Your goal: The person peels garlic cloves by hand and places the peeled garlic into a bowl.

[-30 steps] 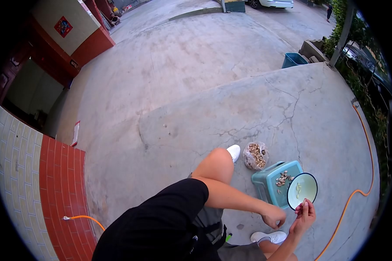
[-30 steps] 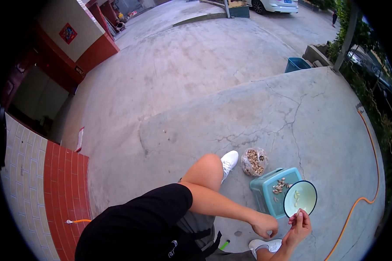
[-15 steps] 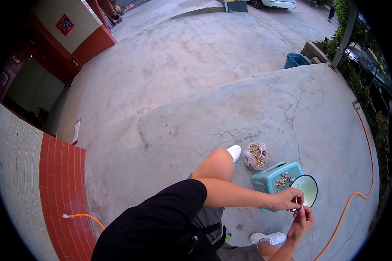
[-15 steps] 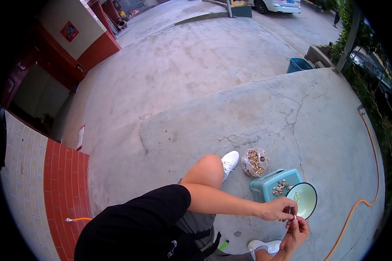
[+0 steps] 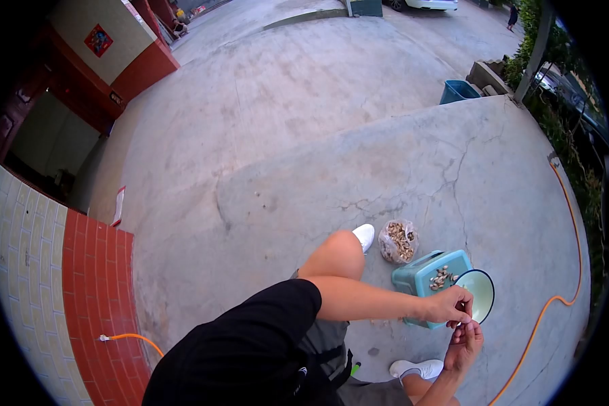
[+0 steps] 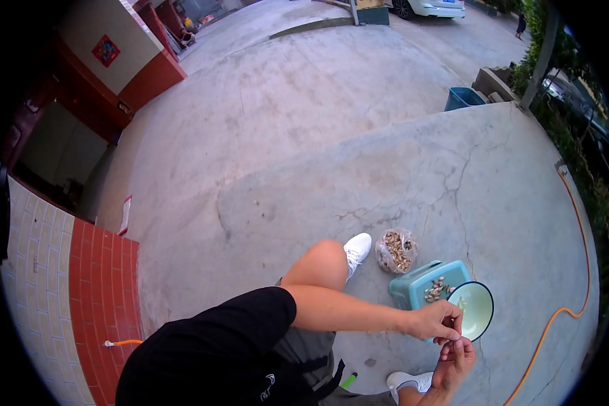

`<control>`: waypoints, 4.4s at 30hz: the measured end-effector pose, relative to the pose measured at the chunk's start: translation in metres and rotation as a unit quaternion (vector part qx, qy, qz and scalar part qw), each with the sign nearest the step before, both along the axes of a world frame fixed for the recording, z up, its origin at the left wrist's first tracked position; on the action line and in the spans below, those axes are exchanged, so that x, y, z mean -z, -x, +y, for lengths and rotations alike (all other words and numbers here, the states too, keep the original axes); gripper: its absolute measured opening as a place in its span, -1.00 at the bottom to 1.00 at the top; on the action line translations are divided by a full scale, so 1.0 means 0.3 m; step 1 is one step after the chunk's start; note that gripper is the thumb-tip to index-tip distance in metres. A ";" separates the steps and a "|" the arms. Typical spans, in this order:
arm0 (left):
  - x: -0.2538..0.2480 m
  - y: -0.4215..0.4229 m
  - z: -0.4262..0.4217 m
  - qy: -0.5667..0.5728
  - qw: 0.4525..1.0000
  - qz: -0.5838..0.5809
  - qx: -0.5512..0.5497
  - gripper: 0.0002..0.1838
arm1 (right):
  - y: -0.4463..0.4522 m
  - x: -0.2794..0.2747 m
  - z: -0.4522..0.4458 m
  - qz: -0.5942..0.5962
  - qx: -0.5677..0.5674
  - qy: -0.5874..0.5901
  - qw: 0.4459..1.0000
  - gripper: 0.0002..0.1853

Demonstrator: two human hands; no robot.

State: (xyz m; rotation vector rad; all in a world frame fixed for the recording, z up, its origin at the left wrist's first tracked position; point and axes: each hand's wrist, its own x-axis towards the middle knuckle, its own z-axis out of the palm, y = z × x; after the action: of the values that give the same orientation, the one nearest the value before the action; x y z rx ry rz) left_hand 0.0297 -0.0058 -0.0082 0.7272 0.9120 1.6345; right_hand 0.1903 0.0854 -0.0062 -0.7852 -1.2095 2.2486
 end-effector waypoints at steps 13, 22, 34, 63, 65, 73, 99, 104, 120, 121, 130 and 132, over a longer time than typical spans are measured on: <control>0.003 0.030 0.003 0.107 0.993 -0.029 0.032 -0.85 | 0.023 -0.034 -0.054 -0.097 0.081 -0.286 0.950 -0.95; -0.004 0.039 0.005 0.169 0.957 -0.201 0.121 -0.85 | -0.002 -0.079 -0.033 -0.064 0.076 -0.131 0.986 -0.88; -0.023 0.014 0.035 0.137 0.981 -0.098 0.093 -0.83 | -0.051 -0.057 0.009 0.020 0.061 0.014 0.998 -0.84; -0.014 -0.004 0.029 0.071 0.963 0.258 0.011 -0.95 | -0.044 -0.037 -0.015 -0.071 0.081 -0.159 0.981 -0.87; -0.027 -0.007 0.024 0.110 0.978 0.174 0.017 -0.95 | -0.046 -0.037 -0.013 -0.083 0.082 -0.175 0.978 -0.87; 0.040 -0.016 0.020 0.155 0.912 0.349 0.151 -0.97 | -0.055 -0.012 0.053 -0.049 0.191 -0.050 0.979 -0.87; 0.075 -0.044 0.017 0.182 0.944 0.274 0.038 -0.91 | -0.065 0.119 0.092 -0.137 0.118 0.050 0.982 -0.89; 0.083 -0.075 -0.012 0.158 0.834 0.499 0.173 -0.70 | -0.056 0.201 0.170 -0.183 0.214 0.037 0.959 -0.90; 0.119 -0.069 -0.055 -0.007 0.686 0.695 0.215 -0.75 | 0.068 0.275 0.079 -0.199 0.101 -0.086 0.971 -0.85; 0.086 -0.063 -0.049 0.036 0.673 0.688 0.269 -0.78 | 0.080 0.297 0.054 -0.183 0.063 -0.111 0.975 -0.82; 0.125 -0.020 -0.105 0.101 0.618 0.690 0.362 -0.84 | 0.176 0.494 -0.027 -0.322 -0.060 -0.448 0.832 -0.77; 0.124 -0.009 -0.115 0.104 0.607 0.696 0.368 -0.83 | 0.194 0.515 -0.029 -0.350 -0.070 -0.559 0.749 -0.75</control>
State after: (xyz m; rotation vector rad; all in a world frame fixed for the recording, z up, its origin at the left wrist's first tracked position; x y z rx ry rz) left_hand 0.0324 -0.0403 -0.0455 1.9448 1.4685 -0.0866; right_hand 0.1322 0.0767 -0.1606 -0.9906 -2.5915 0.8260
